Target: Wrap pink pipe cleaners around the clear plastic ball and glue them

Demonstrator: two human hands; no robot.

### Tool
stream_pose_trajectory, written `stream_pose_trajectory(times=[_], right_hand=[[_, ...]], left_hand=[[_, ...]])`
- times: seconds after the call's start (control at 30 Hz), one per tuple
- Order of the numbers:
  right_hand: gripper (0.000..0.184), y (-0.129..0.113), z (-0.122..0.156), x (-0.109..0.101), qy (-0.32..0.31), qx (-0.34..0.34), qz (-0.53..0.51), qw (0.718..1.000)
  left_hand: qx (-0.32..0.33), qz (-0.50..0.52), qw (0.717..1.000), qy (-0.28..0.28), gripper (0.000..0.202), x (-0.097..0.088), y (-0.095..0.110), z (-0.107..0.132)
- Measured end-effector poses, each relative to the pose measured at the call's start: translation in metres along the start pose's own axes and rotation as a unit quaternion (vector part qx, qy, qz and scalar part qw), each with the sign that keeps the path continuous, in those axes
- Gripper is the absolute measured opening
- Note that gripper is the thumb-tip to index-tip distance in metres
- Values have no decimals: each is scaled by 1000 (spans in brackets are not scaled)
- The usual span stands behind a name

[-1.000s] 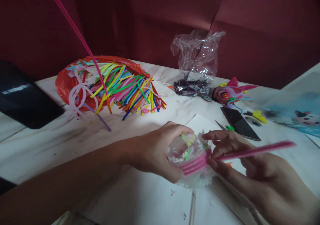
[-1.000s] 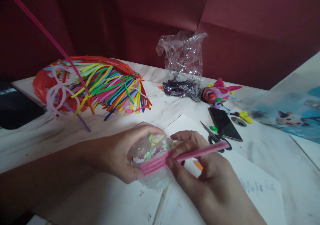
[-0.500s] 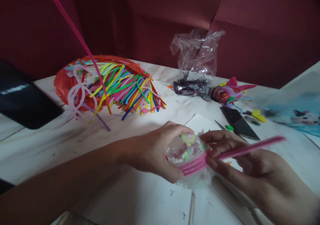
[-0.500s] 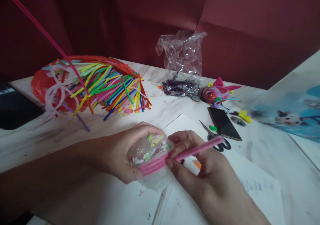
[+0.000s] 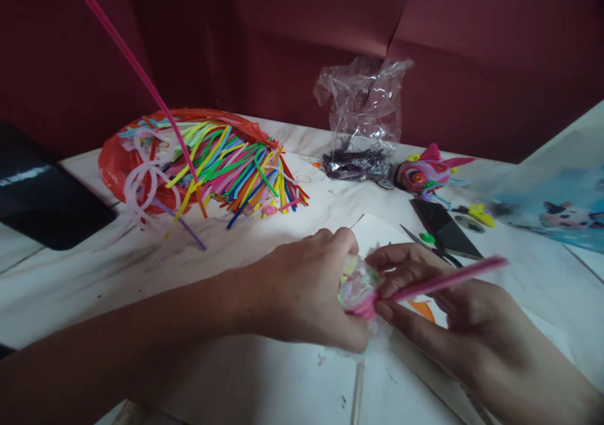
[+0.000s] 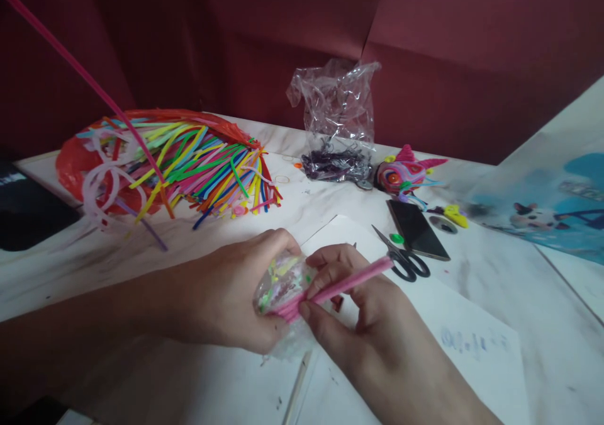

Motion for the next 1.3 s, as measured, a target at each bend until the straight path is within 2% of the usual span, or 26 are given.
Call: stream_pose_trajectory(times=[0.1, 0.2, 0.3, 0.47, 0.7, 0.83, 1.0, 1.17, 1.3], right_hand=[[22, 8, 3, -1, -34, 11, -35, 999], [20, 17, 6, -2, -58, 27, -63, 996], [19, 19, 6, -3, -48, 28, -76, 996], [22, 16, 3, -2, -26, 35, -68, 997], [23, 16, 3, -3, -24, 41, -88, 995], [22, 15, 2, -3, -16, 31, -82, 996], [23, 16, 3, -1, -14, 26, -99, 995], [21, 17, 1, -2, -10, 26, -84, 996], [21, 15, 1, -1, -15, 20, -86, 996]], left_hand=[[-3, 1, 1000, 19, 55, 1, -1, 0], [-2, 27, 1000, -2, 59, 3, -1, -2], [-13, 47, 998, -28, 65, 2, -2, -4], [-18, 75, 997, -27, 66, -1, -4, -6], [-47, 147, 987, -43, 75, 8, -17, -8], [-50, 176, 981, -55, 74, 10, -20, -10], [-70, 260, 958, -100, 58, 17, -22, -12], [-60, 279, 956, -74, 53, 17, -26, -12], [-73, 255, 963, -51, 62, 16, -30, -11]])
Point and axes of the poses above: each hand's wrist, its own z-axis away from the middle knuckle, its own x-axis out of the palm, y = z × x, the point moved 8 cm from there along -z, towards the middle knuckle, and after that the axes turned 9 degrees about z, right-handed, at the moved point
